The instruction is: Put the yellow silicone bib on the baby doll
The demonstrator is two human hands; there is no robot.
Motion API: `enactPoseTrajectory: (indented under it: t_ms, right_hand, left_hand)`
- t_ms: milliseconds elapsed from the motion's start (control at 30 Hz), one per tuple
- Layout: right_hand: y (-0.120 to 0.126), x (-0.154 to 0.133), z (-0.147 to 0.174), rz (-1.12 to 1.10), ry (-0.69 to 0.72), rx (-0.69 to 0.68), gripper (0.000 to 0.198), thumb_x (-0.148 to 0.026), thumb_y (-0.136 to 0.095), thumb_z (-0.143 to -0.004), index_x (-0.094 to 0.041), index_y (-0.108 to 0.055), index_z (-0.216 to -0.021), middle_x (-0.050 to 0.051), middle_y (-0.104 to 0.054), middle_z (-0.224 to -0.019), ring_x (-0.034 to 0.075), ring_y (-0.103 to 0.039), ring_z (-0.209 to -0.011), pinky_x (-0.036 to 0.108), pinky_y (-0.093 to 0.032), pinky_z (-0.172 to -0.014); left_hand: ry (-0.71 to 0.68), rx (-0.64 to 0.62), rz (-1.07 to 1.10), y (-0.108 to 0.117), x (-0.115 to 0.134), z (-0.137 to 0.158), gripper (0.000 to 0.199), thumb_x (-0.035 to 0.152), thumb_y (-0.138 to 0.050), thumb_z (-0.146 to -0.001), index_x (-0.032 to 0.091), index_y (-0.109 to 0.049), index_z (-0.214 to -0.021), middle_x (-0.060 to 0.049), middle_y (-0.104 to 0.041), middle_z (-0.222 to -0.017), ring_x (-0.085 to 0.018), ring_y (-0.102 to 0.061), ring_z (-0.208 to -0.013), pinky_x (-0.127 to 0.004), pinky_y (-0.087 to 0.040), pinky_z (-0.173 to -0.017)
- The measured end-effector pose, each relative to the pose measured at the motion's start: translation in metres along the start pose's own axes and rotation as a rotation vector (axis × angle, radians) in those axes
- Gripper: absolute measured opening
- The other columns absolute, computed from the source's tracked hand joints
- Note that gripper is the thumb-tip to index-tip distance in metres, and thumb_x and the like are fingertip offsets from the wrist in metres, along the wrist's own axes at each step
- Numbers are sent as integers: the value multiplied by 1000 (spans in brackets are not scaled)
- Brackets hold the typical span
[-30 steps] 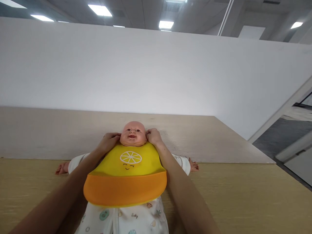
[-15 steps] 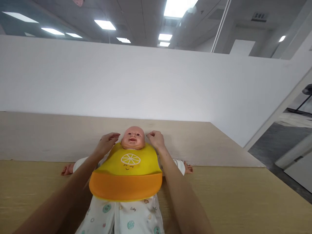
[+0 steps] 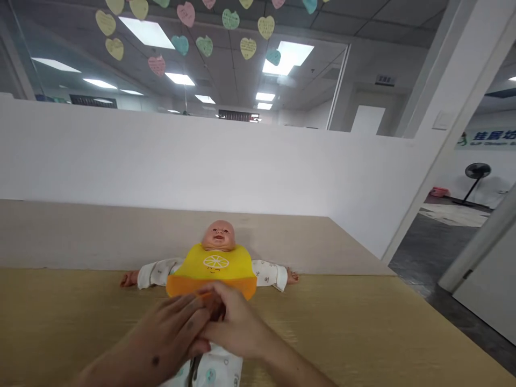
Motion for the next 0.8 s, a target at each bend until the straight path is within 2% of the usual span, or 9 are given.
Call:
enactPoseTrajectory:
  t_ms: [133, 200, 367, 433, 533, 700, 800]
  right_hand:
    - [-15, -7, 19, -97, -68, -17, 42, -22, -70, -66, -16, -57, -106, -3, -55, -76, 9, -50, -66, 23, -38, -62]
    - [-19, -13, 24, -140, -85, -12, 41, -22, -71, -65, -16, -57, -104, -3, -53, -75, 9, -49, -66, 23, -37, -63]
    - [-28, -20, 33, -201, -156, 7, 42, -18, -68, -64, -18, -57, -105, -5, -50, -75, 9, -46, -68, 24, -37, -65]
    - [-30, -21, 36, -165, -180, 11, 43, -19, -67, -66, -19, -56, -108, -4, -50, -77, 10, -47, -72, 25, -38, -71]
    - [-30, -24, 38, -143, -199, -5, 42, -22, -67, -70, -20, -54, -110, -3, -53, -82, 12, -49, -77, 27, -39, -77]
    - [-31, -30, 37, -213, -257, -190, 28, -26, -68, -73, -20, -55, -97, 0, -56, -93, 13, -55, -84, 24, -42, -74]
    - [-30, -26, 37, -169, -276, -126, 32, -28, -68, -72, -20, -55, -100, 0, -58, -90, 11, -53, -76, 23, -41, -68]
  left_hand:
    - [-2, 66, -148, 13, 23, 11, 41, 40, -23, -98, 16, -54, -90, -4, -66, -81, -19, -62, -71, -32, -48, -61]
    - [7, 57, -187, 19, 29, 11, 40, 42, -23, -98, 17, -52, -85, -5, -65, -78, -20, -62, -68, -32, -48, -58]
    - [32, -17, -294, 22, 35, 11, 22, 36, -47, -90, 18, -46, -78, -2, -61, -67, -17, -56, -54, -29, -41, -46]
    - [19, -14, -318, 20, 35, 13, 19, 32, -50, -89, 19, -46, -76, 0, -59, -63, -16, -53, -49, -28, -39, -43]
    - [-37, -12, -298, 20, 33, 14, 17, 29, -47, -90, 19, -46, -77, -1, -61, -65, -16, -55, -53, -28, -40, -44]
    - [-122, -19, -236, 22, 31, 14, 17, 27, -50, -90, 19, -45, -74, -1, -59, -67, -16, -55, -58, -28, -42, -52]
    - [-97, 27, -253, 19, 31, 15, 15, 20, -45, -89, 19, -45, -75, -1, -60, -66, -16, -56, -57, -28, -42, -50]
Point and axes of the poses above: each hand's wrist, its own z-axis away from the middle knuckle, its own y-axis out of the back of the hand, x = y × z, the point moved 1 cm from there along -z, towards the middle knuckle
